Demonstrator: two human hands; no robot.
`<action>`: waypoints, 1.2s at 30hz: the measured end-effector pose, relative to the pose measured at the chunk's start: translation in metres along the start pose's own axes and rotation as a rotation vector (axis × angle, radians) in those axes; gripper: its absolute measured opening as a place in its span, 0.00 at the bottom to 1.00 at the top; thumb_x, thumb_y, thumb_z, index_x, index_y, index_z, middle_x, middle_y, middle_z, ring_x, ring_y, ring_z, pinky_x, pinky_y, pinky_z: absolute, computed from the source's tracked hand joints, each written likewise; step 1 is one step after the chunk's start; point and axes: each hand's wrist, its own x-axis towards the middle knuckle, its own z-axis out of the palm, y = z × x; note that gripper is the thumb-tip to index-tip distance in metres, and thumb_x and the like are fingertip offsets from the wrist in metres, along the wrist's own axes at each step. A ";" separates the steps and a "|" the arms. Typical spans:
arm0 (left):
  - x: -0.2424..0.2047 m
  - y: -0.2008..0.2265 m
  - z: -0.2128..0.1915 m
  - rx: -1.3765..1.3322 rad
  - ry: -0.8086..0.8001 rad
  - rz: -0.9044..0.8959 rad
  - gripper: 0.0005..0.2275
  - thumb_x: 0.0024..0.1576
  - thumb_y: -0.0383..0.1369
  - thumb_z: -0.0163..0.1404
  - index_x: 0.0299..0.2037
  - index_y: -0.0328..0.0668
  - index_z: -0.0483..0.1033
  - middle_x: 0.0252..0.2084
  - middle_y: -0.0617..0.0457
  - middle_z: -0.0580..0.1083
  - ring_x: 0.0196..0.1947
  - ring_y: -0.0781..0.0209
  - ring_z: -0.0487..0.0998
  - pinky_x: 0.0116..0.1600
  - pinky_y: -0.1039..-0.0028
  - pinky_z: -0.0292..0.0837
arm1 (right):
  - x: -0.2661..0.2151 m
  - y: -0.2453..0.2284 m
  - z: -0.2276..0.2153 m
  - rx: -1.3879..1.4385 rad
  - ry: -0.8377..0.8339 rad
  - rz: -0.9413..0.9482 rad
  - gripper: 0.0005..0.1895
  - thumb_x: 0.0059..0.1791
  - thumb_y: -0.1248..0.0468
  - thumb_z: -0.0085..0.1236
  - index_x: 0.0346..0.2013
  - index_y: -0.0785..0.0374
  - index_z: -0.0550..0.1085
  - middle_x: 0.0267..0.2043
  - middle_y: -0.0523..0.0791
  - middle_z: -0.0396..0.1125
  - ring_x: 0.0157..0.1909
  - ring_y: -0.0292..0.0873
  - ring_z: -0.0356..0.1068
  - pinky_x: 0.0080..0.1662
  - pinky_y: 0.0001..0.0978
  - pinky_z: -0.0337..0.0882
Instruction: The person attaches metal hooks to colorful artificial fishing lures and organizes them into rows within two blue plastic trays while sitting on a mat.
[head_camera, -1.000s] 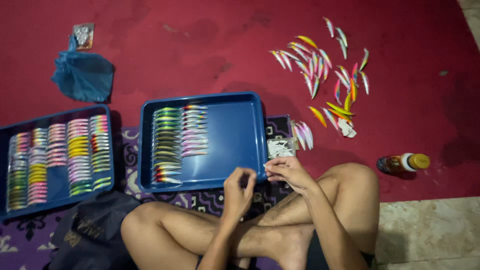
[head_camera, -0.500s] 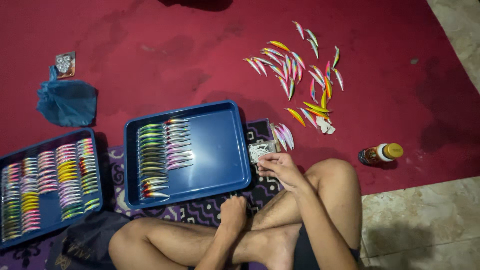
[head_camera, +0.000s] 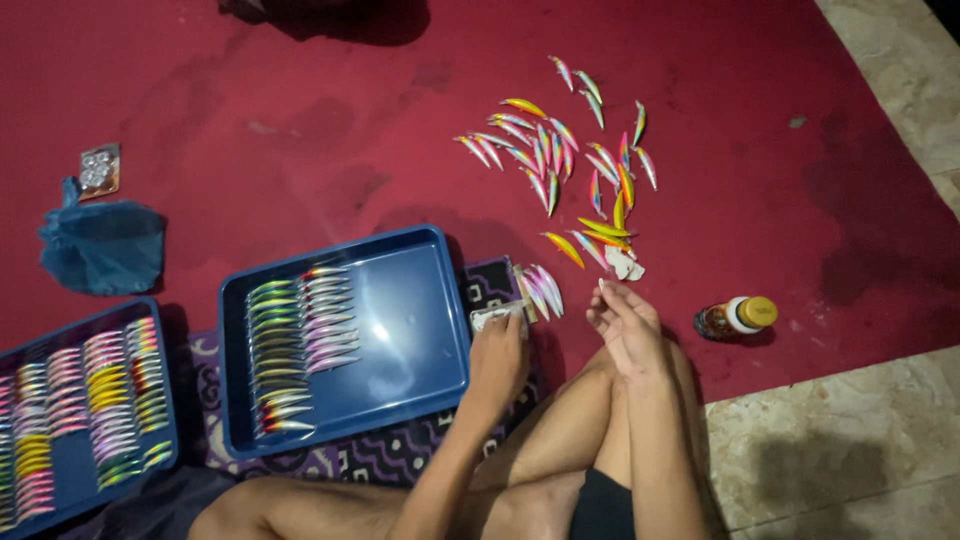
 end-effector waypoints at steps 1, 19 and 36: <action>0.024 0.007 -0.008 0.000 -0.002 0.000 0.14 0.54 0.31 0.53 0.49 0.38 0.73 0.43 0.40 0.78 0.43 0.39 0.80 0.44 0.55 0.77 | 0.002 0.001 0.001 0.001 0.002 0.001 0.11 0.54 0.69 0.58 0.50 0.66 0.75 0.42 0.48 0.74 0.43 0.40 0.75 0.48 0.36 0.80; 0.173 -0.013 0.076 -0.248 -0.233 -0.694 0.10 0.45 0.41 0.57 0.35 0.55 0.84 0.34 0.49 0.82 0.45 0.47 0.84 0.49 0.58 0.77 | 0.005 0.007 0.012 0.015 -0.009 0.040 0.09 0.54 0.67 0.59 0.49 0.65 0.75 0.41 0.47 0.73 0.42 0.39 0.73 0.46 0.33 0.80; 0.044 0.037 0.017 -1.696 0.309 -0.867 0.11 0.56 0.21 0.45 0.47 0.36 0.75 0.30 0.52 0.70 0.30 0.63 0.78 0.38 0.76 0.83 | 0.006 0.038 0.029 -0.198 0.052 -0.132 0.10 0.53 0.70 0.60 0.49 0.72 0.75 0.40 0.51 0.73 0.39 0.39 0.75 0.46 0.31 0.81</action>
